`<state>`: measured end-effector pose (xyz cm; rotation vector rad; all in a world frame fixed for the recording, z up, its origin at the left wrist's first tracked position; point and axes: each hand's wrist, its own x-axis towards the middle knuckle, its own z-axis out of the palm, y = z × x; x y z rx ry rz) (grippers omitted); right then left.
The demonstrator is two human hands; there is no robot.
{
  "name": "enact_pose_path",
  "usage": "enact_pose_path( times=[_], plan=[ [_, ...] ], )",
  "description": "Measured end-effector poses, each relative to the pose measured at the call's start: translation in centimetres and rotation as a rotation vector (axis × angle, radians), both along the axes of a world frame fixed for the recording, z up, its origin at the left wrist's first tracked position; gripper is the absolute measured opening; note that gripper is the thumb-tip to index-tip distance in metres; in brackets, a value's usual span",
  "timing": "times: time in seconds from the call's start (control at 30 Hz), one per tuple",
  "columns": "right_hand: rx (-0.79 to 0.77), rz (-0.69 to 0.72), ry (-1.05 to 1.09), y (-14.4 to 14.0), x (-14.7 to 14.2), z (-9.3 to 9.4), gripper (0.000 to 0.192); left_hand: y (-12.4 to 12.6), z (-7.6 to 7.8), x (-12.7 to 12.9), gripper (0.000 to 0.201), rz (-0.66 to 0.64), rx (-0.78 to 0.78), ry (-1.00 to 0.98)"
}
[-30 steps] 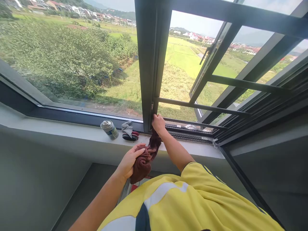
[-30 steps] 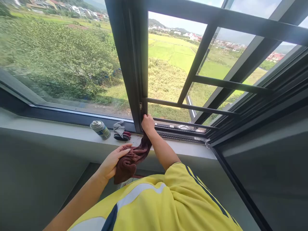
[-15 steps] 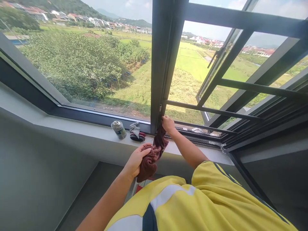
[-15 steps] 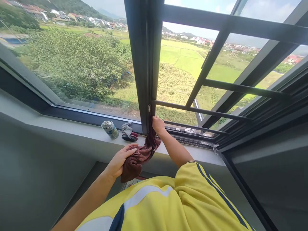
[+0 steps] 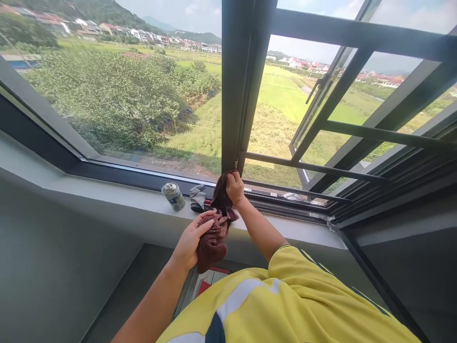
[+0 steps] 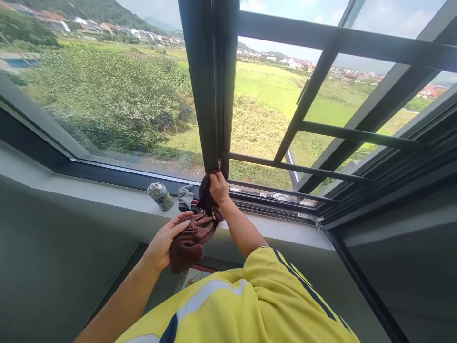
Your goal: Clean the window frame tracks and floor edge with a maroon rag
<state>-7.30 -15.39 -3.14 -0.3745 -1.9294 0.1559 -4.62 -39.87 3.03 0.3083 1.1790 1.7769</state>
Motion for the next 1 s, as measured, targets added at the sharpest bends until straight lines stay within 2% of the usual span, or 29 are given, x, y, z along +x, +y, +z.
enact_pose_path(
  times=[0.07, 0.1, 0.17, 0.27, 0.33, 0.47, 0.53, 0.63, 0.7, 0.83, 0.9, 1.0],
  plan=[
    [-0.027, 0.008, -0.054, 0.2, 0.2, -2.7, 0.027, -0.4, -0.9, 0.1, 0.047, 0.005, -0.028, -0.014],
    [-0.053, 0.017, -0.055, 0.3, 0.3, -3.2, 0.025, -0.5, -1.3, 0.1, 0.047, 0.001, -0.042, -0.018],
    [-0.134, 0.008, 0.029, 0.4, 0.1, -2.3, 0.021, -0.8, -1.8, 0.2, 0.046, -0.013, -0.066, -0.023],
    [-0.288, -0.042, 0.236, 0.2, -0.7, 1.1, 0.023, -0.7, -1.9, 0.3, 0.047, -0.031, -0.068, -0.006],
    [-0.392, -0.055, 0.314, -0.4, -1.1, 2.3, 0.025, -0.6, -1.7, 0.2, 0.046, -0.041, -0.054, 0.003],
    [-0.644, -0.098, 0.313, -1.9, -1.1, 1.6, 0.022, -0.6, -1.5, -0.2, 0.044, -0.039, -0.071, 0.011],
    [-0.723, -0.111, 0.325, -2.2, -1.2, 1.8, 0.023, -0.7, -1.5, -0.5, 0.043, -0.037, -0.098, 0.007],
    [-0.694, -0.077, 0.440, -2.2, -1.5, 3.6, 0.024, -0.6, -1.3, -0.7, 0.043, -0.038, -0.122, 0.002],
    [-0.658, -0.053, 0.469, -2.1, -1.6, 4.1, 0.024, -0.5, -1.1, -0.7, 0.043, -0.038, -0.117, 0.014],
    [-0.727, -0.092, 0.359, -2.6, -1.1, 2.4, 0.018, -0.4, -0.8, -0.9, 0.044, -0.047, -0.088, 0.016],
    [-0.754, -0.106, 0.343, -2.7, -1.1, 2.4, 0.015, -0.6, -1.0, -1.0, 0.044, -0.035, -0.091, 0.003],
    [-0.681, -0.077, 0.430, -2.6, -1.3, 4.8, 0.013, -0.8, -1.3, -1.1, 0.045, -0.029, -0.090, 0.004]
  ],
)
